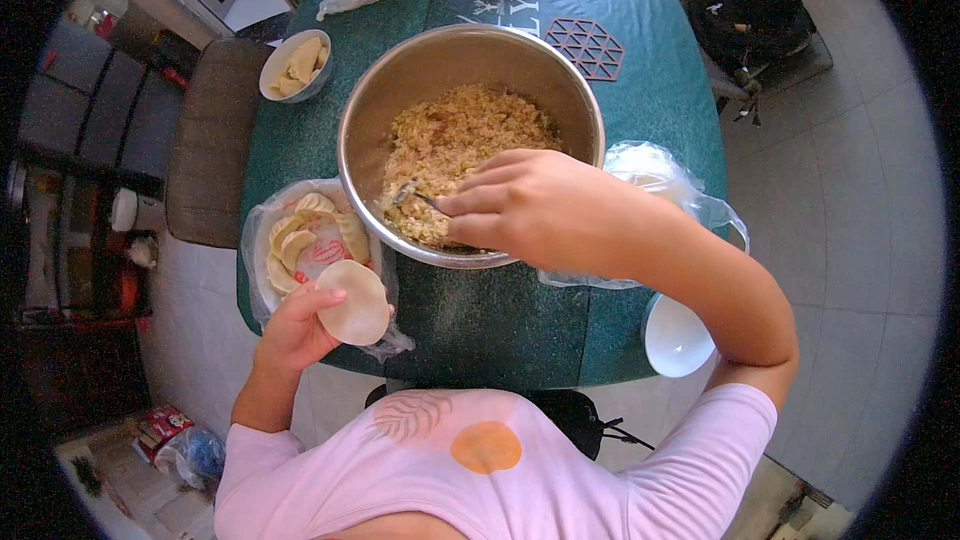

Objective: The person prepares dumplings by placing a spoonful of filling onto a round wrapper and folding it into a crescent shape. They repeat this process multiple times, placing the finished dumplings onto a plate on the table.

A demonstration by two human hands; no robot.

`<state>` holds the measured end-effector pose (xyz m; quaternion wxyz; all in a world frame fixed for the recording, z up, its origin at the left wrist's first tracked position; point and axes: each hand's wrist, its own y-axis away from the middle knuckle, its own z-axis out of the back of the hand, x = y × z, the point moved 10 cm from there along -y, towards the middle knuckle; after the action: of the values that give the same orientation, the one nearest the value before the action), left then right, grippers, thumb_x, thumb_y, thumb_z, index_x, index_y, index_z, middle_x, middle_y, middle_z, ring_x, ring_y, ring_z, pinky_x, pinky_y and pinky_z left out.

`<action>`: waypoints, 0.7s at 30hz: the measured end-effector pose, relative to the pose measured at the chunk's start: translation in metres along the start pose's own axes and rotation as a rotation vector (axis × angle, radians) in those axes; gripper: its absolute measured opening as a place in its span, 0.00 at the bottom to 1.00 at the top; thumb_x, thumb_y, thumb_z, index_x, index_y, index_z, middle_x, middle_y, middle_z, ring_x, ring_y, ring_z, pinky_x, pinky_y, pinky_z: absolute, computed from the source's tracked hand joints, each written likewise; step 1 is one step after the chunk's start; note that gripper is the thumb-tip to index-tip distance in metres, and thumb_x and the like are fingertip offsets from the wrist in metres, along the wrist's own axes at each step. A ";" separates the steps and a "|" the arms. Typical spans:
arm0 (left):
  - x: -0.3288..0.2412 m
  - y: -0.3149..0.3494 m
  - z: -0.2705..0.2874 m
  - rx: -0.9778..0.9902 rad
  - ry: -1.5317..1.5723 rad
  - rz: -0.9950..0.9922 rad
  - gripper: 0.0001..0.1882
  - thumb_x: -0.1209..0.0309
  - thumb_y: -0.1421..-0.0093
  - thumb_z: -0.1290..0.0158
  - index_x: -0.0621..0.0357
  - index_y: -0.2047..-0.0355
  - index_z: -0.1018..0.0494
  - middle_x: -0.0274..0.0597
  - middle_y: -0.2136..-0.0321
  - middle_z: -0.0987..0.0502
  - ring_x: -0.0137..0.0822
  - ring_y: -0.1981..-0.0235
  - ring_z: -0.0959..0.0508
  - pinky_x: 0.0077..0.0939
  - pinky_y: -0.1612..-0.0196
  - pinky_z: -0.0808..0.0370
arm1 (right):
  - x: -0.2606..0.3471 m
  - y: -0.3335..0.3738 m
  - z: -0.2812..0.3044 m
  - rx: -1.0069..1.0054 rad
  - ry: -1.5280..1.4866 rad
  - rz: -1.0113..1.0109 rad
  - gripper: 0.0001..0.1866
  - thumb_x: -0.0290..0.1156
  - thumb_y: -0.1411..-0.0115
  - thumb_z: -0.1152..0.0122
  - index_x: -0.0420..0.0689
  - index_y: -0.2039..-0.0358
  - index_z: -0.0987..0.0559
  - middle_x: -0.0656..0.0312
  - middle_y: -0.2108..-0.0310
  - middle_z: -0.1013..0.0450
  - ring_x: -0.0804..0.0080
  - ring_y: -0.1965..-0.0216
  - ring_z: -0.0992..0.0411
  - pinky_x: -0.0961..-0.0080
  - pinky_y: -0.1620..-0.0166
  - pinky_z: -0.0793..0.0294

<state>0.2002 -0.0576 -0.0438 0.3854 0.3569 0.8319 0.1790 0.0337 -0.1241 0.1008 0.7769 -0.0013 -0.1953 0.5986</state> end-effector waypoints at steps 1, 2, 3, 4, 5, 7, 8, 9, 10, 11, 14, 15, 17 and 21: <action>0.001 0.001 0.002 -0.011 -0.009 -0.003 0.21 0.72 0.42 0.52 0.64 0.47 0.36 0.51 0.54 0.26 0.50 0.51 0.26 0.43 0.45 0.31 | 0.004 0.004 0.002 0.018 0.025 -0.014 0.17 0.26 0.53 0.43 0.39 0.60 0.24 0.55 0.54 0.26 0.59 0.53 0.27 0.65 0.48 0.30; 0.000 0.001 0.003 -0.016 -0.006 -0.010 0.21 0.72 0.42 0.52 0.64 0.47 0.36 0.51 0.54 0.26 0.50 0.51 0.26 0.44 0.45 0.31 | 0.007 0.009 0.004 0.036 0.049 -0.026 0.17 0.28 0.53 0.42 0.39 0.60 0.24 0.56 0.54 0.26 0.60 0.52 0.28 0.65 0.47 0.31; 0.000 0.002 0.003 -0.022 -0.004 -0.018 0.22 0.73 0.42 0.52 0.64 0.47 0.37 0.51 0.54 0.26 0.50 0.51 0.26 0.44 0.45 0.31 | 0.009 0.012 0.006 0.054 0.072 -0.032 0.18 0.29 0.53 0.42 0.40 0.60 0.24 0.57 0.53 0.26 0.61 0.52 0.28 0.66 0.47 0.31; -0.001 0.003 0.003 -0.027 -0.001 -0.026 0.22 0.73 0.42 0.52 0.64 0.47 0.37 0.51 0.54 0.27 0.50 0.51 0.26 0.44 0.45 0.31 | 0.009 0.015 0.006 0.052 0.088 -0.047 0.18 0.29 0.53 0.42 0.41 0.59 0.24 0.57 0.53 0.26 0.61 0.53 0.27 0.66 0.47 0.31; -0.001 0.004 0.002 -0.017 0.007 -0.030 0.22 0.73 0.42 0.52 0.64 0.47 0.37 0.51 0.54 0.27 0.51 0.51 0.26 0.44 0.45 0.31 | 0.009 0.017 0.006 0.050 0.104 -0.061 0.18 0.28 0.53 0.42 0.41 0.59 0.24 0.57 0.53 0.26 0.61 0.53 0.27 0.66 0.47 0.31; -0.003 0.005 -0.001 0.005 0.021 -0.039 0.22 0.74 0.42 0.52 0.64 0.47 0.37 0.51 0.53 0.27 0.51 0.51 0.26 0.44 0.45 0.30 | 0.006 0.020 0.009 0.018 0.105 -0.095 0.17 0.28 0.53 0.42 0.41 0.59 0.24 0.58 0.53 0.26 0.62 0.53 0.27 0.67 0.48 0.30; -0.003 0.005 -0.002 0.008 0.021 -0.036 0.22 0.74 0.42 0.52 0.64 0.47 0.37 0.51 0.53 0.27 0.51 0.51 0.26 0.44 0.45 0.30 | 0.004 0.021 0.012 -0.010 0.090 -0.114 0.17 0.28 0.52 0.42 0.42 0.60 0.24 0.58 0.53 0.26 0.63 0.53 0.27 0.67 0.48 0.30; -0.002 0.006 -0.002 0.010 0.021 -0.033 0.22 0.74 0.42 0.52 0.65 0.47 0.37 0.51 0.53 0.27 0.51 0.51 0.26 0.44 0.45 0.30 | 0.002 0.022 0.013 -0.039 0.076 -0.133 0.16 0.27 0.52 0.42 0.42 0.60 0.24 0.59 0.53 0.26 0.63 0.53 0.27 0.67 0.48 0.30; -0.002 0.006 -0.002 0.012 0.022 -0.031 0.22 0.74 0.42 0.52 0.65 0.47 0.37 0.51 0.53 0.27 0.51 0.51 0.26 0.44 0.45 0.30 | 0.004 0.022 0.012 -0.048 0.086 -0.124 0.16 0.27 0.52 0.42 0.42 0.60 0.24 0.59 0.53 0.26 0.64 0.53 0.27 0.67 0.48 0.30; -0.001 0.007 -0.002 0.013 0.032 -0.025 0.22 0.74 0.42 0.51 0.65 0.47 0.38 0.51 0.53 0.27 0.49 0.50 0.26 0.43 0.45 0.30 | 0.005 0.023 0.010 -0.056 0.096 -0.115 0.16 0.27 0.52 0.42 0.42 0.60 0.24 0.59 0.52 0.26 0.64 0.53 0.27 0.67 0.49 0.30; -0.001 0.008 -0.001 0.009 0.050 -0.019 0.23 0.75 0.42 0.51 0.65 0.46 0.38 0.51 0.52 0.28 0.46 0.49 0.26 0.40 0.45 0.30 | 0.015 0.026 0.002 -0.016 0.121 -0.124 0.14 0.26 0.49 0.43 0.42 0.60 0.24 0.59 0.54 0.26 0.66 0.53 0.27 0.67 0.50 0.29; -0.001 0.009 -0.001 0.004 0.049 -0.022 0.23 0.75 0.42 0.51 0.65 0.46 0.39 0.51 0.52 0.28 0.45 0.49 0.26 0.40 0.45 0.30 | 0.018 0.025 0.002 -0.030 0.135 -0.131 0.14 0.26 0.49 0.43 0.42 0.60 0.24 0.59 0.54 0.25 0.66 0.53 0.26 0.67 0.50 0.29; -0.002 0.010 0.001 0.002 0.051 -0.024 0.23 0.75 0.42 0.51 0.65 0.46 0.39 0.50 0.52 0.28 0.45 0.49 0.27 0.40 0.45 0.30 | 0.012 0.027 0.017 -0.136 0.079 -0.199 0.11 0.23 0.44 0.46 0.40 0.59 0.24 0.57 0.58 0.24 0.66 0.56 0.25 0.69 0.55 0.25; 0.001 0.009 0.002 -0.002 0.069 -0.014 0.23 0.76 0.42 0.51 0.64 0.46 0.39 0.50 0.52 0.28 0.45 0.49 0.27 0.40 0.45 0.30 | -0.041 0.056 0.024 -0.577 -0.732 -0.712 0.09 0.25 0.37 0.50 0.35 0.59 0.25 0.55 0.67 0.23 0.70 0.65 0.22 0.79 0.65 0.22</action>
<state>0.2055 -0.0505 -0.0405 0.3580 0.3444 0.8470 0.1892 -0.0338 -0.1519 0.0975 0.7802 0.0599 -0.5945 0.1850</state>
